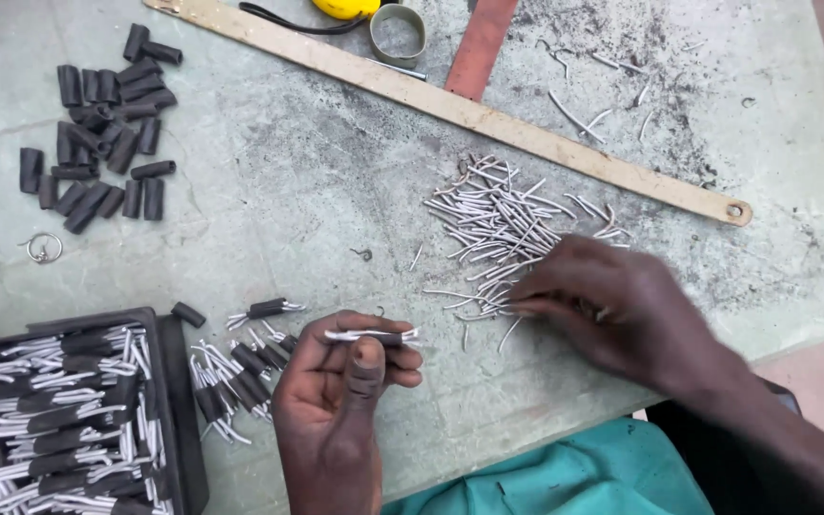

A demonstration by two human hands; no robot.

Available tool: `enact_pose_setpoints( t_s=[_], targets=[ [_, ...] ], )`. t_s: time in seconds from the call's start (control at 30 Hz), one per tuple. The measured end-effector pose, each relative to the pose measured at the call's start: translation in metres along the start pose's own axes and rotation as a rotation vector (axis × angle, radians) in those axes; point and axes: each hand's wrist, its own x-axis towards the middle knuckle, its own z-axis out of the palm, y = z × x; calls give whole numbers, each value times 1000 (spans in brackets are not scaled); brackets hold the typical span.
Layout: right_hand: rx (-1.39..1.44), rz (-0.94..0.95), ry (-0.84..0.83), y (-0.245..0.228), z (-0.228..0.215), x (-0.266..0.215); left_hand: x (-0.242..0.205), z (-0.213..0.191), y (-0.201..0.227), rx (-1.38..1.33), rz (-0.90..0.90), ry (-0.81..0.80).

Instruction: Manually inserting metal pins into small rubber tubes on a workbench.

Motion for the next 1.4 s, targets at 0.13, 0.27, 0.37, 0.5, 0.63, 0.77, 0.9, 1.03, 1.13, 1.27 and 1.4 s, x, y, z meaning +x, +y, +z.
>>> enact_pose_setpoints(
  t_s=[0.13, 0.27, 0.37, 0.5, 0.63, 0.77, 0.9, 1.03, 1.13, 1.27, 1.4],
  targets=[
    [-162, -50, 10, -13, 14, 4, 0, 1, -1, 47, 33, 19],
    [-22, -61, 12, -38, 10, 25, -1, 2, 2, 93, 64, 13],
    [168, -66, -81, -49, 12, 34, -3, 7, -3, 83, 81, -22],
    [237, 119, -246, -48, 20, 40, -9, 11, -10, -102, 28, 8],
    [364, 479, -244, -50, 23, 54, -38, 30, -8, -141, 130, 83],
    [13, 480, -261, -60, 54, 66, -72, 36, 13, 177, 359, -92],
    [-196, 218, -279, -76, 89, 82, -74, 32, 4, 210, 633, -235],
    [-154, -52, -300, -79, 82, 100, -66, 30, 18, 257, 767, -137],
    [-155, -101, -258, -78, 60, 141, -55, 21, 16, 278, 854, -200],
    [-198, -489, -53, -69, 74, 207, -43, 17, 10, 310, 941, -198],
    [-223, -561, -58, -53, 126, 244, -36, 12, 13, 406, 978, -144]
  ],
)
